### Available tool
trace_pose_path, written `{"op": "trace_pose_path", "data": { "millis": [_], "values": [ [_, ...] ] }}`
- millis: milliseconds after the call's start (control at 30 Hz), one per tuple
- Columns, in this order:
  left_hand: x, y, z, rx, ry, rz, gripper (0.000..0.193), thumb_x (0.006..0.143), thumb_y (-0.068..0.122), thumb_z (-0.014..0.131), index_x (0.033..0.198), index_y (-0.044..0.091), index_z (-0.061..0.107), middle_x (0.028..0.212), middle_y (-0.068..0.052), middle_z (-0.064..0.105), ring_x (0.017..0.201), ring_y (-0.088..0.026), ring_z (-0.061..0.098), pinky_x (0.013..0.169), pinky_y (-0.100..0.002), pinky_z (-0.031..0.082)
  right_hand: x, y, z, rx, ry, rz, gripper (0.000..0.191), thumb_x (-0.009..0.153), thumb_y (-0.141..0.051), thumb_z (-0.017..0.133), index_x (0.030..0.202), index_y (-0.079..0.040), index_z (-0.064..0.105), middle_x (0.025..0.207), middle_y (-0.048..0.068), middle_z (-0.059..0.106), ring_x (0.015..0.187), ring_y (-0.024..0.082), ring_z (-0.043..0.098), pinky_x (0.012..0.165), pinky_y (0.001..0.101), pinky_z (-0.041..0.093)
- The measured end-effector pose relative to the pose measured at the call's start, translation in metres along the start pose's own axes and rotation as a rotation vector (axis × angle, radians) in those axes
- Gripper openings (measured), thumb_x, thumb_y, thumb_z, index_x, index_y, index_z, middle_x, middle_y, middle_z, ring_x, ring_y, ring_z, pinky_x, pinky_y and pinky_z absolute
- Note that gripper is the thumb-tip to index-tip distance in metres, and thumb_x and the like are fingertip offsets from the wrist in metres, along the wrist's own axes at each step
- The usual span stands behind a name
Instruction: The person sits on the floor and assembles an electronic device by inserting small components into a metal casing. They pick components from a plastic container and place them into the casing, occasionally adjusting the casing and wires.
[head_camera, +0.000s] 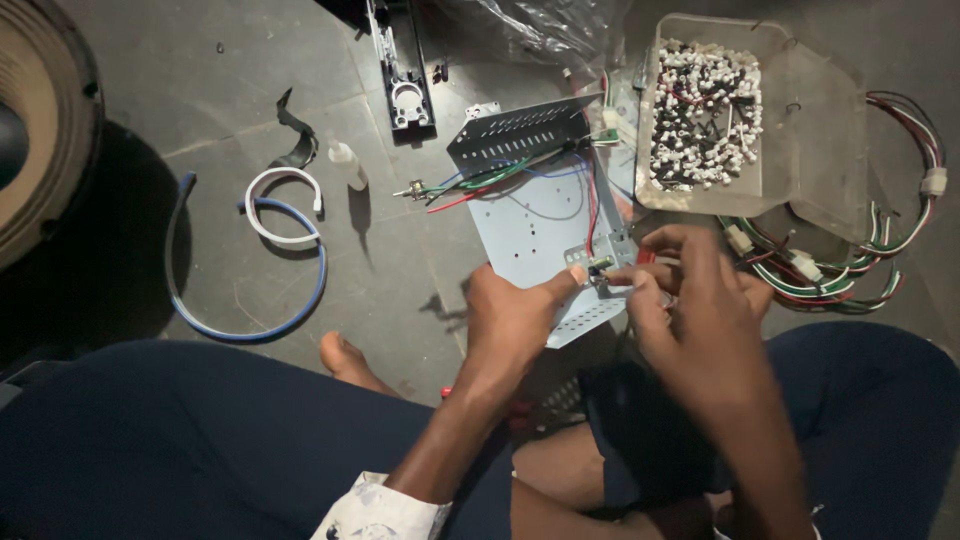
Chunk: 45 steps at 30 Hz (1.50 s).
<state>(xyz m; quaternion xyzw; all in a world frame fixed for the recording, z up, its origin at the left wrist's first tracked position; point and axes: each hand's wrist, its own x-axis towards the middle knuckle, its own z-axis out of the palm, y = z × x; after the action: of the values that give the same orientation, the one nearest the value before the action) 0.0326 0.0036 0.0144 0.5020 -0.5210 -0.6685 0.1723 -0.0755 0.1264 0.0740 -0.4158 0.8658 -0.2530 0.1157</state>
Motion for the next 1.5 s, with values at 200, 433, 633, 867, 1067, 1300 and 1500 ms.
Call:
{"op": "trace_pose_path", "data": {
  "millis": [200,433,633,867,1067,1300,1500],
  "values": [
    [-0.006,0.002,-0.001,0.107,-0.008,0.05,0.031,0.074,0.024,0.085,0.093,0.0,0.079,0.083,-0.013,0.081,0.073,-0.019,0.079,0.066,-0.034,0.06,0.013,0.0,0.005,-0.056,-0.031,0.106,0.052,0.078,-0.027,0.082,0.12,-0.007,0.058,0.098,0.004,0.079,0.101,0.024,0.07,0.098,0.0457,0.031],
    [-0.013,0.006,0.001,0.052,-0.009,0.123,0.03,0.075,0.022,0.083,0.093,-0.001,0.077,0.08,-0.011,0.08,0.07,-0.018,0.078,0.063,-0.035,0.059,0.016,-0.007,0.01,-0.042,-0.065,0.23,0.053,0.076,-0.025,0.083,0.119,-0.006,0.059,0.09,0.005,0.077,0.083,0.026,0.073,0.098,0.0465,0.034],
    [-0.013,0.008,0.0,0.071,-0.031,0.042,0.03,0.076,0.023,0.083,0.092,-0.001,0.077,0.078,-0.012,0.08,0.068,-0.019,0.077,0.061,-0.035,0.059,0.016,-0.009,0.016,-0.153,-0.029,0.165,0.049,0.078,-0.025,0.083,0.118,-0.006,0.061,0.089,0.006,0.077,0.097,0.026,0.065,0.096,0.0498,0.031],
    [-0.015,0.009,-0.001,0.06,-0.037,0.045,0.029,0.076,0.023,0.081,0.091,-0.002,0.077,0.077,-0.013,0.08,0.067,-0.02,0.077,0.06,-0.035,0.059,0.012,-0.006,0.014,-0.049,-0.054,0.218,0.055,0.075,-0.025,0.083,0.122,-0.007,0.06,0.098,0.006,0.071,0.093,0.024,0.065,0.096,0.0469,0.033],
    [-0.016,0.014,-0.001,0.129,-0.025,-0.025,0.031,0.076,0.024,0.082,0.09,-0.003,0.077,0.076,-0.015,0.079,0.066,-0.022,0.077,0.061,-0.036,0.059,0.011,-0.005,0.021,-0.12,0.016,0.125,0.051,0.075,-0.022,0.083,0.116,-0.005,0.058,0.086,0.005,0.074,0.094,0.026,0.066,0.097,0.0522,0.028],
    [-0.017,0.014,-0.003,0.147,-0.024,0.028,0.032,0.075,0.025,0.082,0.091,-0.002,0.077,0.078,-0.015,0.079,0.069,-0.022,0.079,0.064,-0.036,0.06,0.012,-0.003,0.028,-0.104,0.028,0.124,0.048,0.078,-0.023,0.081,0.114,-0.002,0.058,0.081,0.006,0.074,0.091,0.027,0.067,0.097,0.0489,0.03],
    [-0.019,0.016,-0.004,0.123,-0.037,0.006,0.03,0.077,0.024,0.081,0.09,-0.003,0.077,0.076,-0.017,0.079,0.067,-0.023,0.079,0.061,-0.037,0.059,0.01,-0.003,0.029,-0.063,0.002,0.17,0.047,0.081,-0.026,0.079,0.116,-0.002,0.059,0.078,0.006,0.074,0.088,0.024,0.068,0.099,0.045,0.031]
  ]
}}
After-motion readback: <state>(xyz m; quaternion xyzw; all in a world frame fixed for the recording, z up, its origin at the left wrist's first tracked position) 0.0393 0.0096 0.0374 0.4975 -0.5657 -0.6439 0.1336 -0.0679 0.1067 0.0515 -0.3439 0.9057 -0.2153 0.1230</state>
